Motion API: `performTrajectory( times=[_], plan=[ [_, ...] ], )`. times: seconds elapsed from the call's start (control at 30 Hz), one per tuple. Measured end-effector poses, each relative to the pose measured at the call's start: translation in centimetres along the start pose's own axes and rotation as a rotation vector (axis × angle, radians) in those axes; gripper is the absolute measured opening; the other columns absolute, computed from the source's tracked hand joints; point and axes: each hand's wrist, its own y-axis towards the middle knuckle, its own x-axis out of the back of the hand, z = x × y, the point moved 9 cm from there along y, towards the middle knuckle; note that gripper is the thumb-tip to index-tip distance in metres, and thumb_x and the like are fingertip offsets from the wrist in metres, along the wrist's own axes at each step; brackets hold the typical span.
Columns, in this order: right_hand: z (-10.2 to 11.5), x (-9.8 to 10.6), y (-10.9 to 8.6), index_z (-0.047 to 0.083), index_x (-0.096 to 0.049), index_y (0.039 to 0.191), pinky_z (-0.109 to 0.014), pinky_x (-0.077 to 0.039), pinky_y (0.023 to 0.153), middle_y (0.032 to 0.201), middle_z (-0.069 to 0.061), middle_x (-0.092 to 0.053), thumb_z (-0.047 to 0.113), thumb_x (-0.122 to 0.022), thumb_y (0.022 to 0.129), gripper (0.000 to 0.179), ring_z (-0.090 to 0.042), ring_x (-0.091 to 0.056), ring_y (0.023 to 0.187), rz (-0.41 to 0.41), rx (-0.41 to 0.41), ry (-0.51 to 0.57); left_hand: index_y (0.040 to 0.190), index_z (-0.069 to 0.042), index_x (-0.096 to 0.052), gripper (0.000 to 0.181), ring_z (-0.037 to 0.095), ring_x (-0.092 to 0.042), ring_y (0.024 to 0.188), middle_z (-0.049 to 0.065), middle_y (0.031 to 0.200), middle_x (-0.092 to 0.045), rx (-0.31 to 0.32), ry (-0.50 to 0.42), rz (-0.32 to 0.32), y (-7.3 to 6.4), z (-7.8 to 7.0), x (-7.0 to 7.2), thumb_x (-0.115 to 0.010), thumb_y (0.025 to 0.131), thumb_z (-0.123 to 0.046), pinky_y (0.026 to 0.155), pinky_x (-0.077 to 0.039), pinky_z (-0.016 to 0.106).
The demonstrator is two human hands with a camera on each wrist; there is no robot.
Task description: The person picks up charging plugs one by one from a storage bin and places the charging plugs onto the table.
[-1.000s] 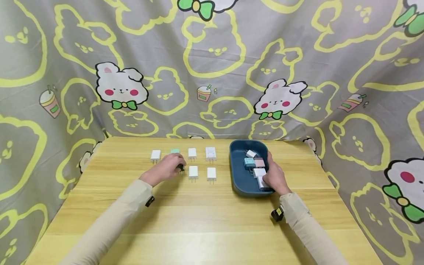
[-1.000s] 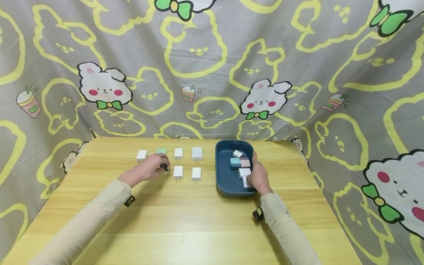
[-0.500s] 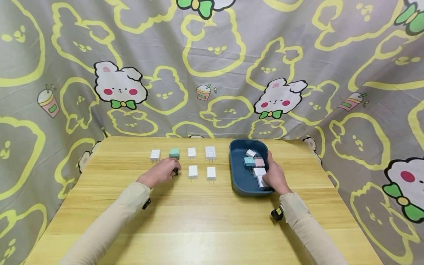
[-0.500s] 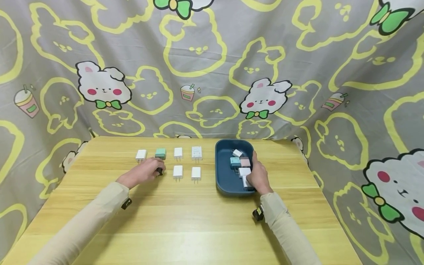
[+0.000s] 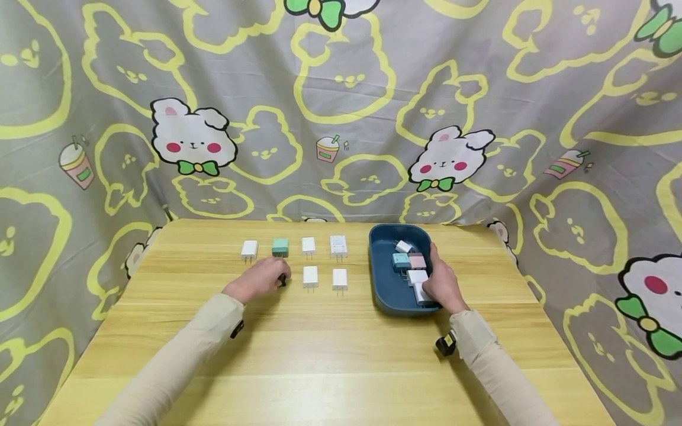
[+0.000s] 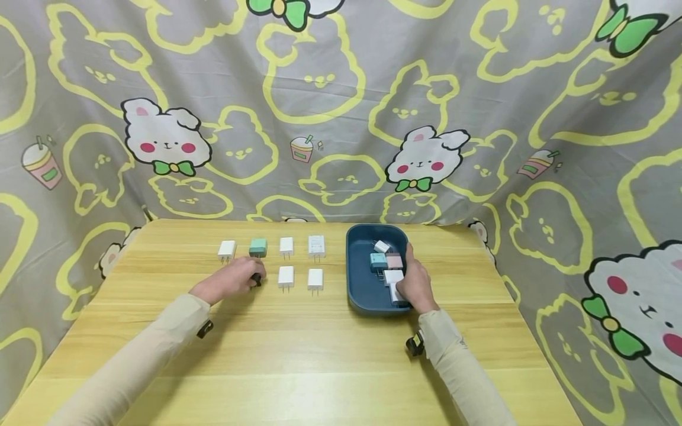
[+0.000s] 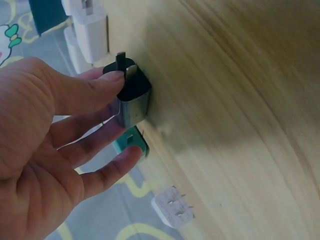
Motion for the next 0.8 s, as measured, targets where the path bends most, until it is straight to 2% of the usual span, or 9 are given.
performTrajectory(
  times=[0.13, 0.27, 0.37, 0.5, 0.67, 0.8],
  plan=[
    [-0.17, -0.09, -0.02, -0.003, -0.01, 0.161, -0.051, -0.05, 0.078, 0.135, -0.037, -0.057, -0.01, -0.058, 0.069, 0.104, -0.041, -0.063, 0.094, 0.006, -0.005, -0.003, 0.097, -0.002, -0.078, 0.029, 0.033, -0.072, 0.104, 0.013, 0.104, -0.077, 0.008, -0.014, 0.003, 0.08, 0.16, -0.38, -0.065, 0.08, 0.017, 0.092, -0.059, 0.043],
    [-0.24, -0.09, 0.03, -0.002, -0.009, 0.162, -0.044, -0.046, 0.069, 0.127, -0.036, -0.062, -0.009, -0.058, 0.07, 0.104, -0.034, -0.058, 0.08, 0.009, -0.006, 0.003, 0.097, -0.003, -0.078, 0.03, 0.033, -0.073, 0.105, 0.014, 0.105, -0.077, 0.003, -0.02, -0.003, 0.13, 0.18, -0.39, -0.064, 0.08, 0.018, 0.091, -0.059, 0.043],
    [-0.18, -0.01, 0.09, -0.001, -0.009, 0.162, -0.041, -0.043, 0.065, 0.125, -0.035, -0.063, -0.009, -0.058, 0.071, 0.103, -0.032, -0.055, 0.075, 0.006, -0.001, 0.006, 0.097, -0.002, -0.078, 0.029, 0.033, -0.073, 0.104, 0.014, 0.105, -0.078, -0.002, -0.021, -0.005, 0.17, 0.16, -0.25, -0.064, 0.081, 0.018, 0.091, -0.059, 0.043],
    [-0.14, 0.09, 0.1, -0.002, -0.01, 0.161, -0.042, -0.045, 0.068, 0.133, -0.036, -0.058, -0.01, -0.059, 0.071, 0.103, -0.034, -0.057, 0.08, 0.002, 0.001, 0.005, 0.096, -0.004, -0.077, 0.027, 0.031, -0.073, 0.102, 0.012, 0.103, -0.078, -0.005, -0.021, -0.005, 0.24, 0.17, -0.22, -0.065, 0.082, 0.016, 0.09, -0.059, 0.042],
    [-0.16, -0.01, -0.04, -0.002, -0.01, 0.161, -0.048, -0.049, 0.076, 0.14, -0.036, -0.054, -0.01, -0.06, 0.07, 0.104, -0.039, -0.062, 0.094, 0.004, -0.01, 0.012, 0.093, -0.005, -0.075, 0.026, 0.027, -0.072, 0.098, 0.01, 0.1, -0.077, -0.019, -0.014, 0.003, 0.2, 0.0, -0.27, -0.066, 0.081, 0.016, 0.087, -0.059, 0.04],
    [-0.15, -0.08, 0.07, -0.002, -0.011, 0.161, -0.048, -0.05, 0.077, 0.142, -0.036, -0.053, -0.01, -0.06, 0.07, 0.103, -0.04, -0.062, 0.097, 0.001, -0.004, 0.016, 0.105, -0.002, -0.075, 0.028, 0.03, -0.07, 0.107, 0.013, 0.11, -0.075, -0.001, -0.007, 0.012, 0.04, -0.05, -0.05, -0.068, 0.083, 0.014, 0.093, -0.058, 0.042]
  ],
)
